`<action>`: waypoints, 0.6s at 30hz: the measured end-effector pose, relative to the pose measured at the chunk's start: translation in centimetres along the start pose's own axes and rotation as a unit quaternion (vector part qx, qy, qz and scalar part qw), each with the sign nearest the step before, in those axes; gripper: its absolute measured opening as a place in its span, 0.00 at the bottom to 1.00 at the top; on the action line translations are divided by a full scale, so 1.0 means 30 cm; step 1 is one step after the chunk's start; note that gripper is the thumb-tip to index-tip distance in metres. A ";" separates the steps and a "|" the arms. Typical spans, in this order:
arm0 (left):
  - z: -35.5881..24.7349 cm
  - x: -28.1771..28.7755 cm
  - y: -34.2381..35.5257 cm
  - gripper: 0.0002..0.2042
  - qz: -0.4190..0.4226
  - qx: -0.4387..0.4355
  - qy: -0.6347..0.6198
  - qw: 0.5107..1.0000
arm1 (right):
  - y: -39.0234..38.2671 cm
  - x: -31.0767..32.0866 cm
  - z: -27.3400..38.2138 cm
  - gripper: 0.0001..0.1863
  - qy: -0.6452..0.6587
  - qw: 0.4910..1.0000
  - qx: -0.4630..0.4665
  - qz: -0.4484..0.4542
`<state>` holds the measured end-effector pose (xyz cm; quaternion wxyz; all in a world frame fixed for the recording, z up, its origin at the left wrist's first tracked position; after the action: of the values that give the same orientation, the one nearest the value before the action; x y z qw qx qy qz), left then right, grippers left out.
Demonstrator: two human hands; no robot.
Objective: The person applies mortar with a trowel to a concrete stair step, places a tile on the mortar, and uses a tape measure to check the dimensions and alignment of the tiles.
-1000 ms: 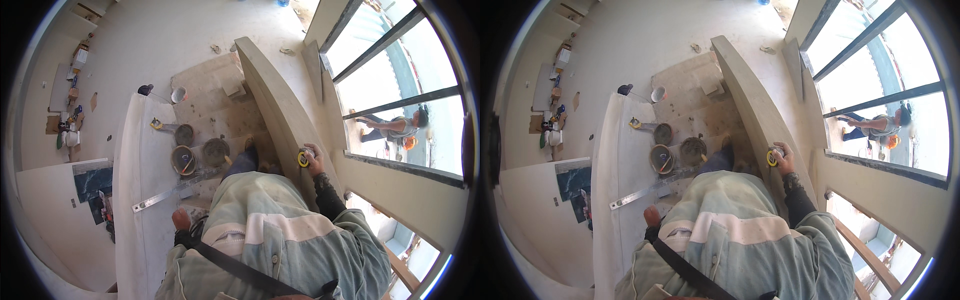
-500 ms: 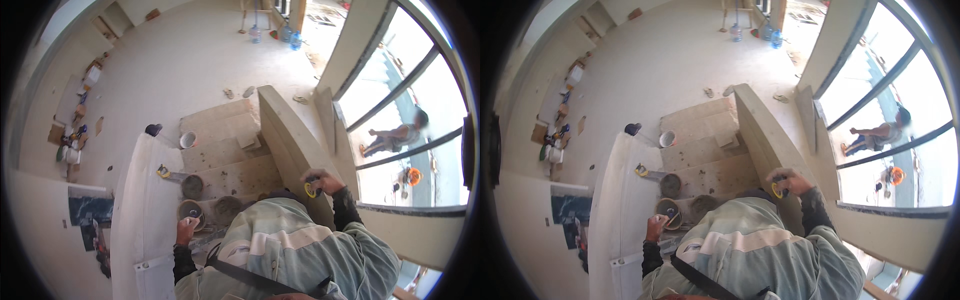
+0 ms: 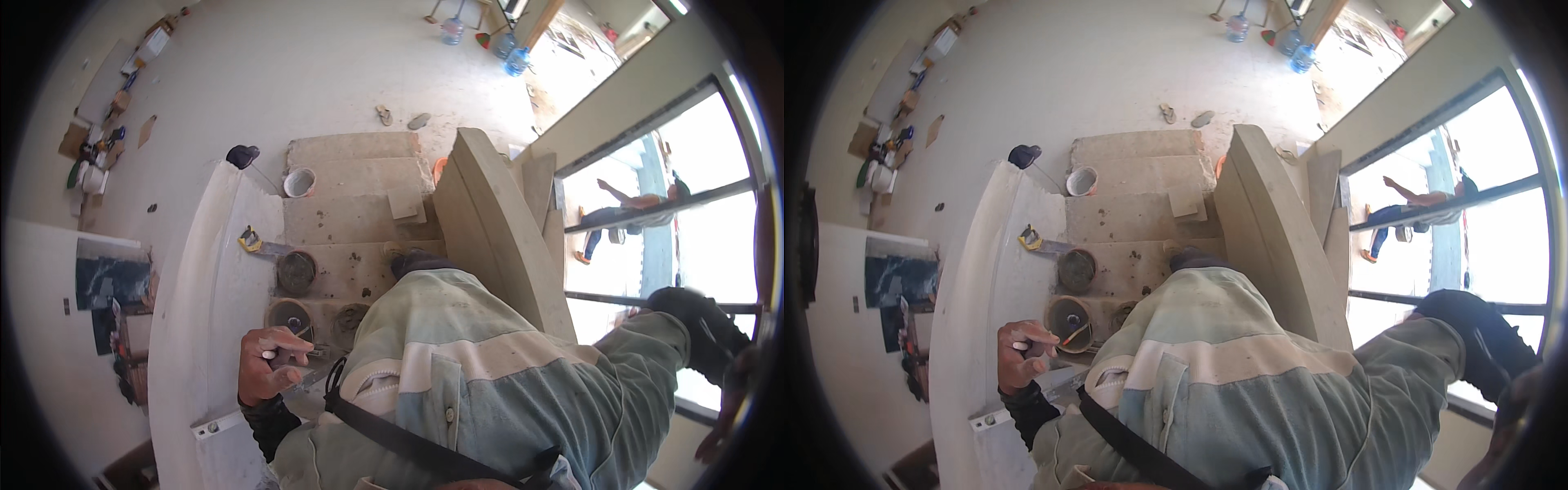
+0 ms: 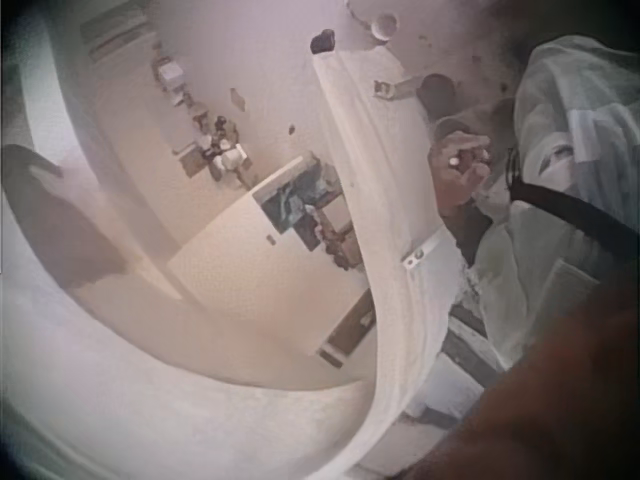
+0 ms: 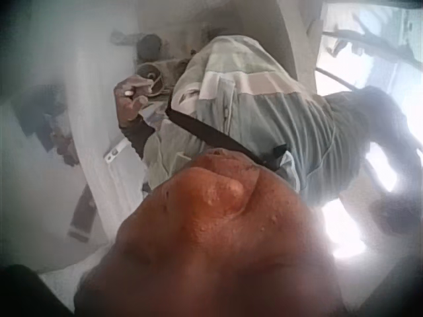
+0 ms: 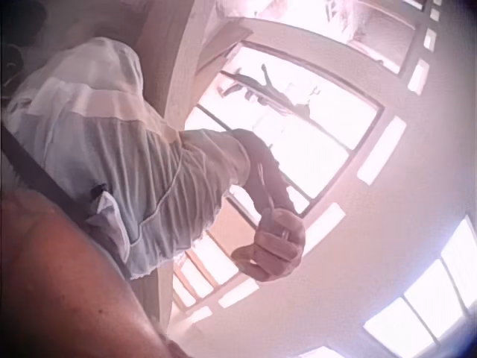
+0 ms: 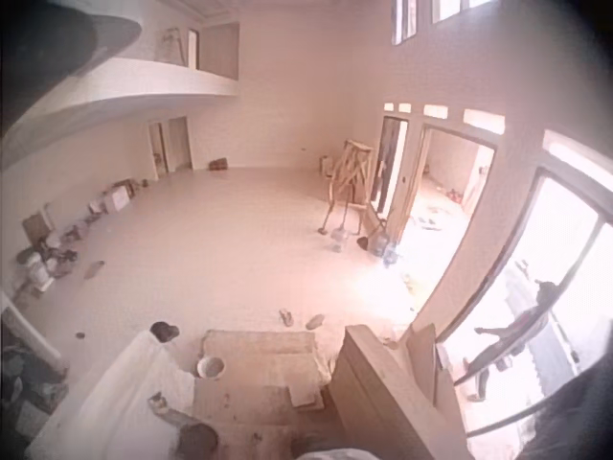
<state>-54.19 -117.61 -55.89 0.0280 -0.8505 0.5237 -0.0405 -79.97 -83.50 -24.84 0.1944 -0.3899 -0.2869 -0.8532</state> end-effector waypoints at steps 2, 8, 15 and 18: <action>0.075 0.073 0.038 0.27 0.001 -0.012 -0.024 1.000 | 0.091 -0.173 -0.328 0.18 0.068 0.995 -0.042 0.058; 0.266 0.215 0.309 0.21 0.082 -0.117 -0.042 0.989 | 0.131 -0.927 -1.630 0.19 0.218 0.892 -0.360 0.163; 0.305 0.517 0.479 0.20 -0.008 -0.124 -0.041 0.991 | 0.082 -1.315 -2.440 0.21 0.236 0.774 -0.559 0.183; 0.331 0.651 0.510 0.20 -0.049 -0.144 -0.057 0.987 | 0.134 -1.376 -2.664 0.22 0.245 0.746 -0.587 0.196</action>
<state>-58.04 -141.90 -66.38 -0.0673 -0.8711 0.4793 0.0829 -96.39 -133.34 -98.01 0.1540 -0.2524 0.4107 -0.8625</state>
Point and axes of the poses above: each hand's wrist, its own y-axis towards the middle knuckle, its own x-axis out of the back of the hand, z = x × y, the point moved 9 cm from there along y, towards the middle knuckle
